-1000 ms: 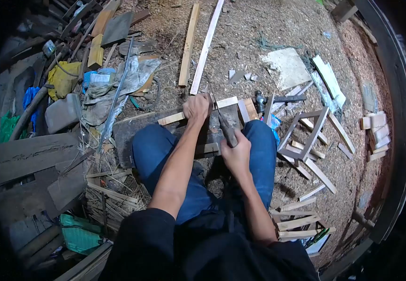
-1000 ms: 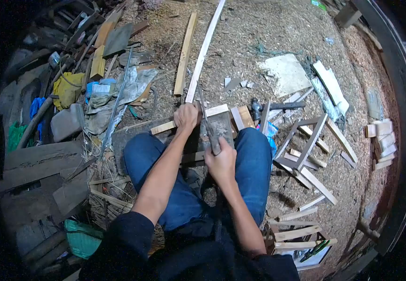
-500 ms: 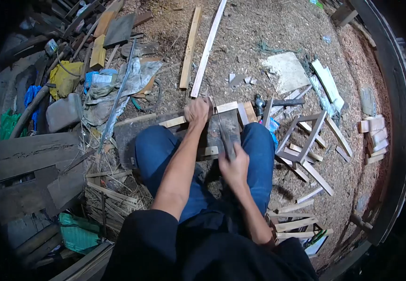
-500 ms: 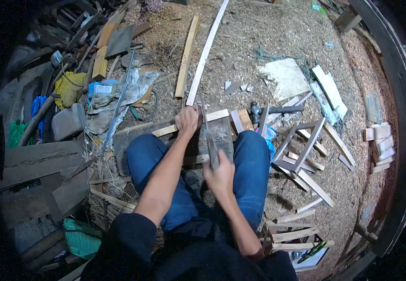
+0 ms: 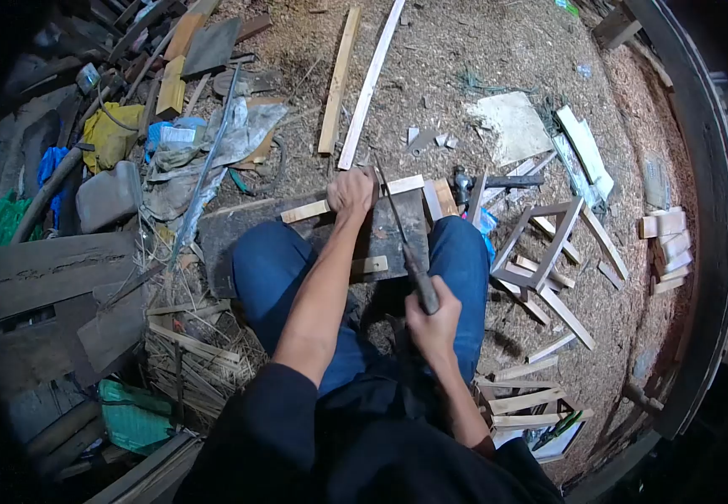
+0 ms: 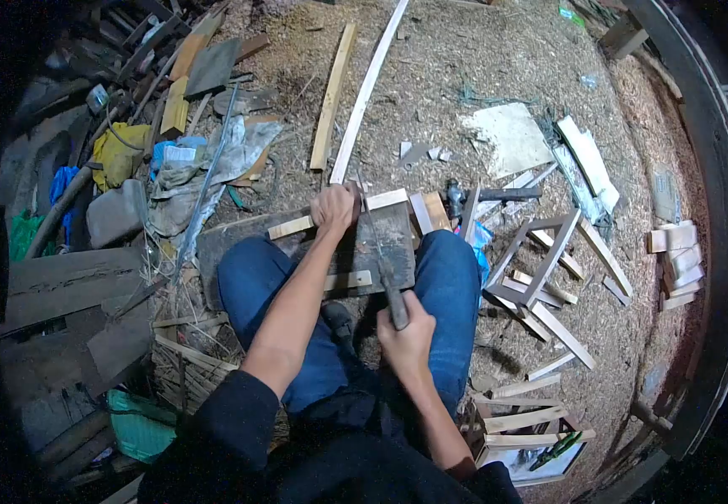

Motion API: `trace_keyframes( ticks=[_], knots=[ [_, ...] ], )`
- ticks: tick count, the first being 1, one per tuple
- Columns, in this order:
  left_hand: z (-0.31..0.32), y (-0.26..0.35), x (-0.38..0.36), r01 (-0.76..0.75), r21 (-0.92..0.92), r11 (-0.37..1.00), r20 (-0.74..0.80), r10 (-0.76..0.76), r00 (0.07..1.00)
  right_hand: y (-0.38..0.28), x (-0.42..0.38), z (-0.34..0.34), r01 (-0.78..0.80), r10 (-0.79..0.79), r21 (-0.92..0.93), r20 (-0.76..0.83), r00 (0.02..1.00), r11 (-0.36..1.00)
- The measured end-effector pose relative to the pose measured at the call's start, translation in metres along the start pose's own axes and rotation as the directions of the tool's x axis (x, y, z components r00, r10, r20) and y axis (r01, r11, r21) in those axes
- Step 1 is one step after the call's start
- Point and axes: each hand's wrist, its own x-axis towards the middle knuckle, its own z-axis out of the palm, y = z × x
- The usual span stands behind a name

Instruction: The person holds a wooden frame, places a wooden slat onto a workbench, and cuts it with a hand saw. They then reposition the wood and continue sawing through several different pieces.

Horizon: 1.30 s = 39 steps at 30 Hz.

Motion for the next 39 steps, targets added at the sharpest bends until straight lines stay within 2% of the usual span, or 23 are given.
trace_keyframes(
  ticks=[1, 2, 4, 5, 7, 8, 9, 11, 13, 15, 16, 17, 18, 23, 26, 29, 30, 31, 33, 35, 36, 37, 39],
  knots=[
    [0.000, -0.001, 0.000, 0.004, 0.002, 1.000, 0.007, -0.004, 1.000, 0.001, 0.004, -0.004, -0.029, 0.029, -0.008, 0.025, 0.999, 1.000],
    [0.001, 0.000, 0.001, -0.032, -0.024, 0.999, -0.028, 0.031, 0.999, 0.008, 0.025, 0.009, 0.237, -0.242, -0.151, -0.018, 0.970, 0.960],
    [0.000, -0.005, -0.004, -0.047, -0.067, 0.997, -0.003, 0.047, 0.999, 0.011, 0.046, 0.038, 0.135, -0.142, -0.129, -0.047, 0.989, 0.982],
    [-0.005, 0.001, 0.012, -0.053, -0.073, 0.996, -0.038, 0.051, 0.998, 0.006, 0.057, 0.043, 0.105, -0.114, -0.129, -0.064, 0.991, 0.986],
    [-0.003, -0.002, -0.007, -0.065, -0.034, 0.997, -0.047, 0.063, 0.997, 0.006, 0.049, 0.028, -0.015, 0.016, 0.026, -0.016, 1.000, 1.000],
    [-0.005, -0.001, -0.008, -0.020, -0.033, 0.999, 0.004, 0.020, 1.000, 0.008, 0.044, 0.028, 0.046, -0.045, -0.139, 0.005, 0.999, 0.989],
    [-0.009, -0.005, -0.009, -0.020, -0.030, 0.999, -0.002, 0.020, 1.000, 0.000, 0.029, 0.022, 0.098, -0.096, -0.139, 0.024, 0.995, 0.985],
    [-0.008, 0.003, -0.002, 0.017, -0.028, 0.999, 0.049, -0.016, 0.999, 0.001, -0.007, 0.005, -0.016, 0.016, 0.011, -0.029, 0.999, 1.000],
    [-0.002, -0.003, 0.001, 0.013, -0.002, 1.000, 0.045, -0.013, 0.999, -0.004, -0.003, 0.004, 0.002, -0.002, -0.027, -0.001, 1.000, 1.000],
    [0.010, -0.010, 0.006, 0.043, -0.071, 0.997, 0.116, -0.034, 0.993, -0.019, 0.003, 0.008, 0.002, 0.002, -0.056, 0.069, 0.998, 0.998],
    [0.010, -0.012, 0.006, 0.016, -0.049, 0.999, 0.132, -0.009, 0.991, -0.019, -0.001, 0.010, 0.005, -0.001, -0.075, 0.056, 0.998, 0.997],
    [0.009, -0.013, 0.003, -0.033, -0.053, 0.998, 0.098, 0.038, 0.994, -0.017, -0.005, 0.010, 0.006, -0.002, -0.092, 0.038, 0.999, 0.996],
    [0.000, -0.006, 0.000, -0.030, -0.045, 0.999, 0.081, 0.034, 0.996, -0.009, -0.012, 0.007, -0.005, 0.005, -0.053, -0.016, 1.000, 0.999],
    [-0.009, -0.001, -0.007, -0.028, -0.056, 0.998, 0.025, 0.029, 0.999, 0.000, -0.017, -0.002, -0.032, 0.032, -0.012, -0.035, 0.999, 0.999],
    [-0.002, -0.001, -0.008, -0.034, 0.002, 0.999, 0.000, 0.034, 0.999, 0.015, -0.022, 0.007, -0.056, 0.057, 0.005, -0.089, 0.994, 0.998],
    [-0.001, -0.003, -0.015, 0.019, 0.005, 1.000, 0.025, -0.020, 0.999, 0.025, 0.007, 0.023, 0.182, -0.185, -0.035, -0.153, 0.971, 0.983],
    [-0.001, -0.004, -0.018, 0.014, 0.012, 1.000, 0.026, -0.014, 1.000, 0.031, 0.028, 0.037, 0.189, -0.205, -0.124, -0.130, 0.970, 0.974],
    [-0.005, -0.001, -0.012, 0.007, 0.011, 1.000, 0.008, -0.007, 1.000, 0.029, 0.050, 0.053, 0.094, -0.105, -0.108, -0.099, 0.990, 0.990],
    [-0.010, 0.007, 0.002, -0.011, -0.006, 1.000, -0.031, 0.011, 0.999, 0.017, 0.067, 0.055, 0.128, -0.132, -0.041, -0.121, 0.984, 0.991],
    [-0.006, 0.000, -0.012, -0.041, 0.002, 0.999, -0.034, 0.041, 0.999, 0.019, 0.050, 0.048, 0.029, -0.028, 0.011, -0.109, 0.994, 1.000],
    [-0.006, 0.000, -0.009, -0.006, 0.003, 1.000, -0.040, 0.006, 0.999, 0.015, 0.036, 0.041, 0.213, -0.222, -0.092, -0.106, 0.969, 0.973],
    [0.006, -0.006, 0.001, -0.046, 0.004, 0.999, -0.071, 0.046, 0.996, 0.011, 0.011, 0.033, 0.288, -0.302, -0.146, -0.091, 0.949, 0.947],
    [0.004, -0.001, -0.003, 0.023, -0.011, 1.000, -0.008, -0.023, 1.000, 0.017, -0.021, 0.014, -0.023, 0.024, 0.030, -0.059, 0.998, 0.999]
  ],
)
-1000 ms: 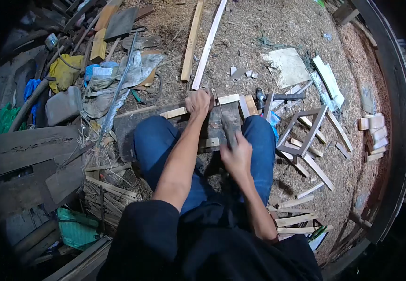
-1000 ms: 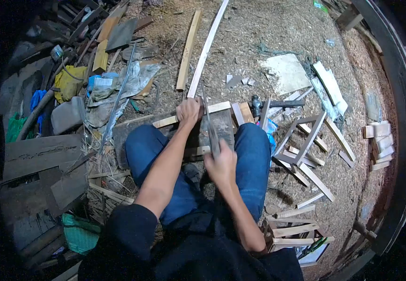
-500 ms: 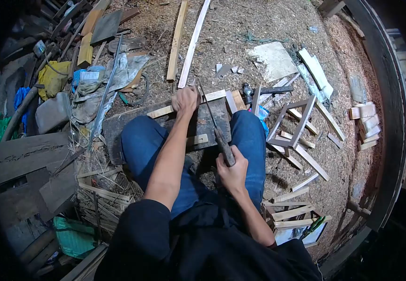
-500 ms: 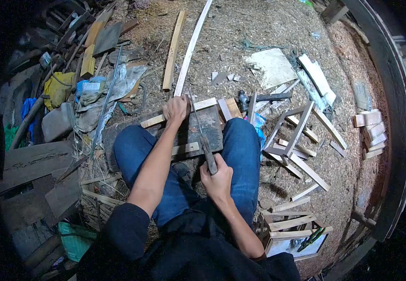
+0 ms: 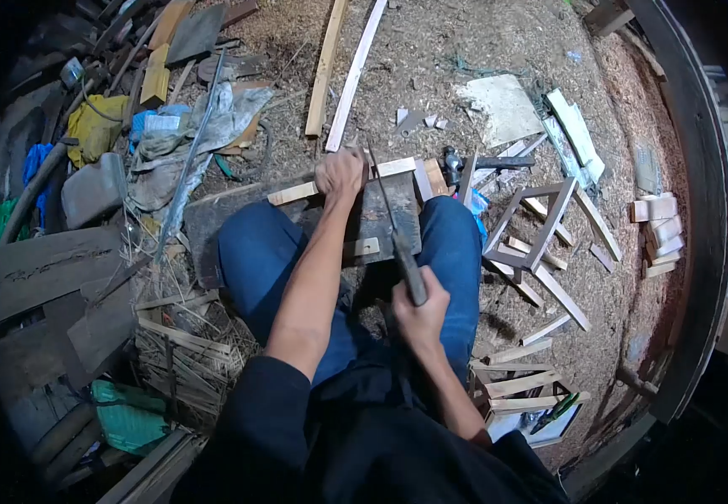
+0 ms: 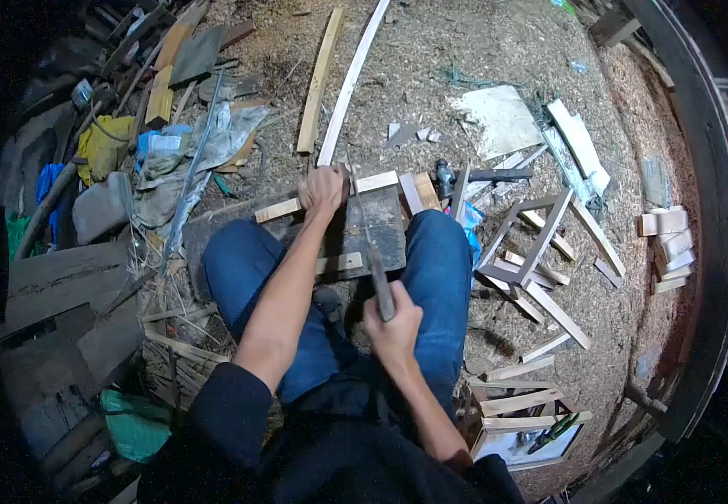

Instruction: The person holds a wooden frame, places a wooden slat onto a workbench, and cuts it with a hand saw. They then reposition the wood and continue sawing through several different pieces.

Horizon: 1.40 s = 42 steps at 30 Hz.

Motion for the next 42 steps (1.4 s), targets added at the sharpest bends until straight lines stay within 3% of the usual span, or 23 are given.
trace_keyframes(
  ticks=[2, 3, 4, 6, 8, 10, 12, 13, 14, 16, 19, 22, 25, 29, 31, 32, 34, 36, 39, 42],
  knots=[
    [-0.008, 0.001, -0.006, 0.004, 0.016, 1.000, 0.019, -0.004, 1.000, 0.000, 0.025, 0.011, 0.117, -0.117, -0.040, -0.008, 0.993, 0.992],
    [-0.011, 0.004, -0.010, 0.016, 0.014, 1.000, 0.034, -0.016, 0.999, 0.007, 0.049, 0.026, 0.203, -0.209, -0.154, -0.025, 0.978, 0.967],
    [-0.012, 0.006, -0.003, 0.016, 0.008, 1.000, 0.010, -0.016, 1.000, 0.001, 0.068, 0.041, 0.093, -0.097, -0.126, -0.030, 0.995, 0.988],
    [-0.013, 0.004, -0.003, 0.008, 0.011, 1.000, 0.051, -0.008, 0.999, 0.002, 0.074, 0.047, 0.158, -0.167, -0.121, -0.075, 0.983, 0.980],
    [-0.011, 0.001, -0.010, 0.020, 0.009, 1.000, 0.044, -0.021, 0.999, 0.001, 0.067, 0.034, 0.075, -0.075, -0.012, -0.011, 0.997, 0.997],
    [0.004, -0.004, 0.006, 0.037, 0.013, 0.999, 0.047, -0.038, 0.998, -0.010, 0.030, 0.023, 0.265, -0.268, -0.073, -0.041, 0.962, 0.961],
    [-0.005, 0.003, 0.000, 0.064, -0.017, 0.998, 0.032, -0.064, 0.997, 0.007, 0.004, 0.009, 0.014, -0.015, -0.016, -0.023, 1.000, 1.000],
    [-0.005, 0.002, 0.000, 0.065, 0.006, 0.998, 0.009, -0.065, 0.998, 0.002, 0.013, 0.009, 0.056, -0.056, -0.020, -0.014, 0.998, 0.998],
    [-0.003, 0.003, -0.005, 0.061, 0.023, 0.998, -0.005, -0.061, 0.998, 0.003, 0.032, 0.018, 0.209, -0.214, -0.096, -0.037, 0.976, 0.973],
    [-0.014, 0.003, -0.009, -0.006, -0.001, 1.000, -0.004, 0.006, 1.000, 0.001, 0.067, 0.036, 0.098, -0.101, -0.083, -0.039, 0.994, 0.992],
    [-0.011, 0.002, -0.008, 0.005, -0.015, 1.000, 0.013, -0.005, 1.000, 0.005, 0.066, 0.033, 0.049, -0.049, -0.009, 0.004, 0.999, 0.999],
    [-0.011, 0.002, -0.015, -0.021, -0.007, 1.000, -0.038, 0.021, 0.999, 0.004, 0.051, 0.033, 0.117, -0.117, -0.073, 0.003, 0.993, 0.990],
    [-0.010, 0.003, -0.016, -0.012, -0.001, 1.000, -0.075, 0.012, 0.997, 0.006, 0.049, 0.039, 0.090, -0.090, -0.027, -0.011, 0.996, 0.996],
    [-0.010, 0.000, -0.001, -0.053, 0.033, 0.998, -0.030, 0.054, 0.998, 0.015, 0.070, 0.040, 0.093, -0.093, -0.002, -0.022, 0.995, 0.996],
    [-0.025, 0.003, -0.008, -0.023, 0.005, 1.000, 0.126, 0.022, 0.992, 0.013, 0.079, 0.038, 0.107, -0.107, -0.012, -0.026, 0.994, 0.994],
    [-0.027, 0.001, -0.011, -0.034, 0.006, 0.999, 0.123, 0.033, 0.992, 0.009, 0.083, 0.035, 0.076, -0.076, -0.008, 0.002, 0.997, 0.997],
    [-0.025, -0.007, -0.021, -0.345, -0.134, 0.929, -0.230, 0.309, 0.923, 0.007, 0.085, 0.033, 0.038, -0.038, -0.005, 0.025, 0.999, 0.999],
    [-0.025, -0.008, -0.036, -0.345, -0.130, 0.930, -0.191, 0.318, 0.929, 0.009, 0.086, 0.032, 0.092, -0.092, -0.015, 0.025, 0.995, 0.996],
    [-0.031, -0.012, -0.049, -0.502, -0.180, 0.846, -0.264, 0.450, 0.853, 0.017, 0.086, 0.031, 0.157, -0.157, 0.035, -0.012, 0.988, 0.987],
    [-0.034, -0.017, -0.050, -0.563, -0.239, 0.791, -0.252, 0.509, 0.823, 0.027, 0.088, 0.028, 0.118, -0.117, -0.019, 0.044, 0.992, 0.993]
  ],
)
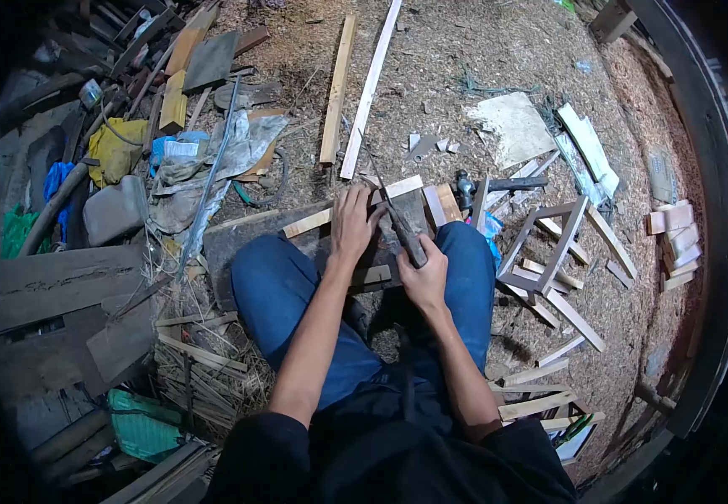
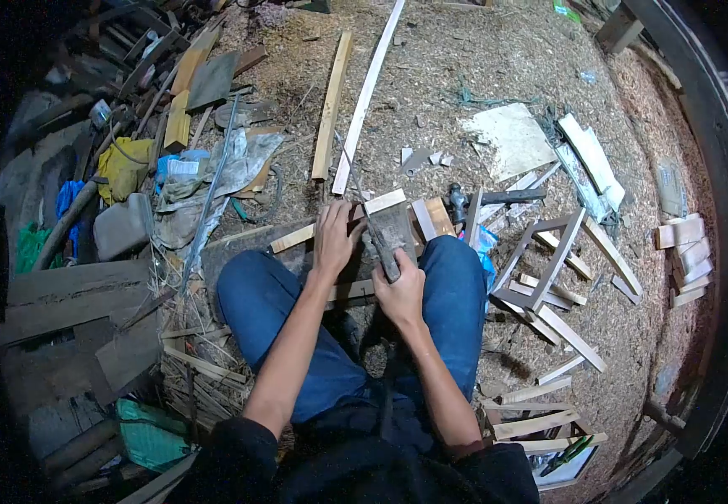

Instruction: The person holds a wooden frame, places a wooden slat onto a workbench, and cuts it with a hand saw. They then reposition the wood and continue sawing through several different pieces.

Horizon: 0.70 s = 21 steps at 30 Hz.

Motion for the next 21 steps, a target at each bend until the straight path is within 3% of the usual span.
trace_keyframes(
  ticks=[1, 3, 6, 9, 14, 16, 21],
  knots=[
    [0.002, -0.003, -0.001, 0.047, -0.031, 0.998, 0.016, -0.046, 0.999, 0.005, -0.002, 0.001, 0.005, -0.005, -0.005, 0.005, 1.000, 1.000],
    [0.002, -0.006, -0.001, 0.036, -0.014, 0.999, 0.017, -0.035, 0.999, 0.013, -0.004, 0.007, 0.156, -0.154, 0.034, -0.057, 0.986, 0.987],
    [0.002, -0.008, -0.003, 0.031, -0.019, 0.999, 0.018, -0.030, 0.999, 0.021, -0.010, 0.008, 0.202, -0.200, 0.049, -0.046, 0.979, 0.978],
    [0.002, -0.010, -0.004, -0.028, 0.007, 1.000, 0.022, 0.028, 0.999, 0.020, -0.015, 0.010, 0.174, -0.172, 0.062, -0.033, 0.985, 0.983],
    [0.001, -0.017, 0.003, 0.050, -0.042, 0.998, 0.051, -0.048, 0.998, -0.007, -0.011, 0.003, 0.172, -0.169, 0.079, -0.044, 0.985, 0.982],
    [0.002, -0.021, 0.001, -0.027, -0.023, 0.999, 0.030, 0.028, 0.999, -0.013, -0.002, 0.000, 0.192, -0.187, 0.113, -0.052, 0.981, 0.975],
    [-0.009, -0.007, -0.001, -0.049, 0.071, 0.996, 0.034, 0.046, 0.998, 0.005, -0.002, -0.012, 0.162, -0.160, 0.079, -0.031, 0.987, 0.984]
  ],
)
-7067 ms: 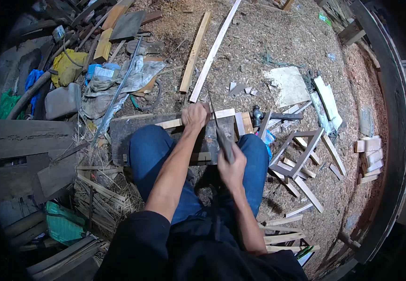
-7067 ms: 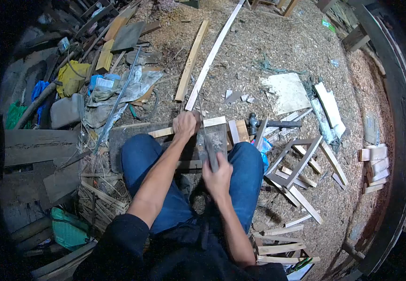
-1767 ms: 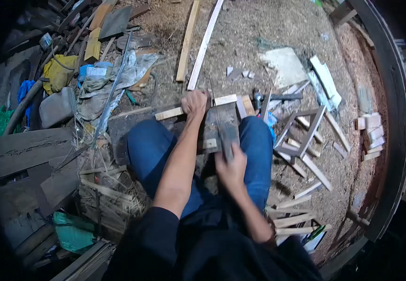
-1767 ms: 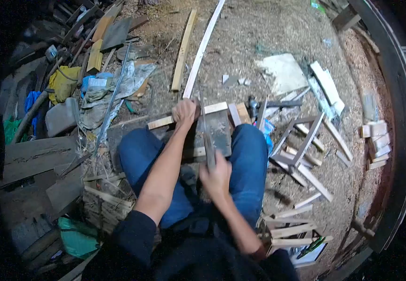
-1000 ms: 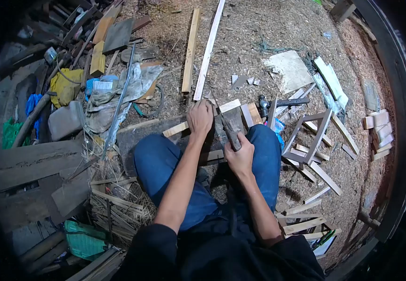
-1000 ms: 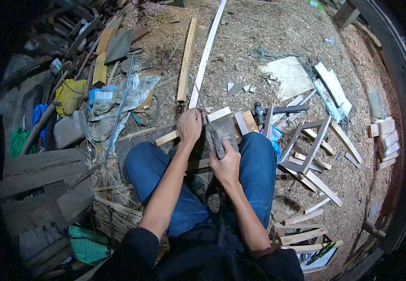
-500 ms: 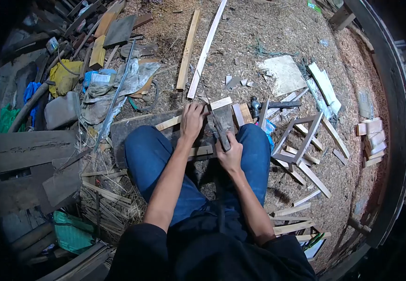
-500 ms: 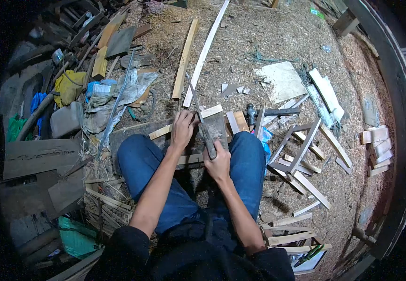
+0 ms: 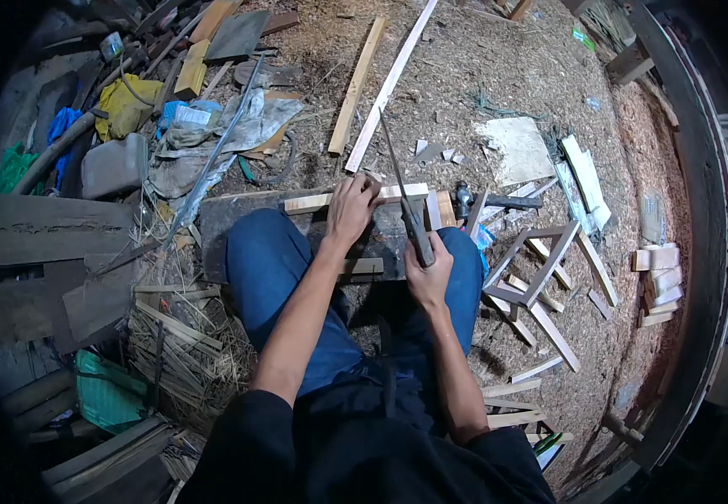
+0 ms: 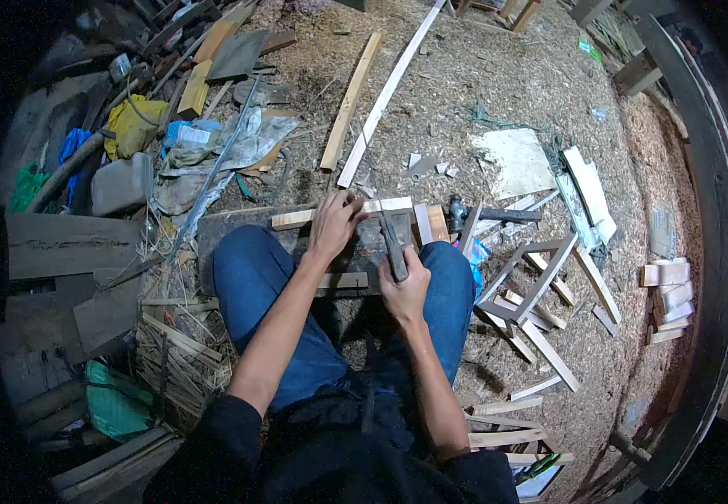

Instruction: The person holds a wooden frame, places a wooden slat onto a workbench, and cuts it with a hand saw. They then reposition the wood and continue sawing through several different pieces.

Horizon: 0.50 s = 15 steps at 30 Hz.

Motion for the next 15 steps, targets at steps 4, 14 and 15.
trace_keyframes(
  ticks=[4, 14, 15],
  knots=[
    [-0.003, 0.000, 0.002, 0.035, -0.089, 0.995, 0.037, -0.032, 0.999, 0.008, -0.018, -0.007, -0.065, 0.065, -0.028, 0.006, 0.998, 0.998],
    [0.001, 0.000, 0.006, 0.170, -0.145, 0.975, 0.036, -0.167, 0.985, -0.006, -0.032, -0.004, -0.083, 0.083, -0.011, -0.025, 0.996, 0.996],
    [0.002, 0.000, 0.007, 0.169, -0.148, 0.974, 0.036, -0.165, 0.986, -0.006, -0.031, -0.005, -0.079, 0.078, -0.024, -0.032, 0.996, 0.997]
  ],
)
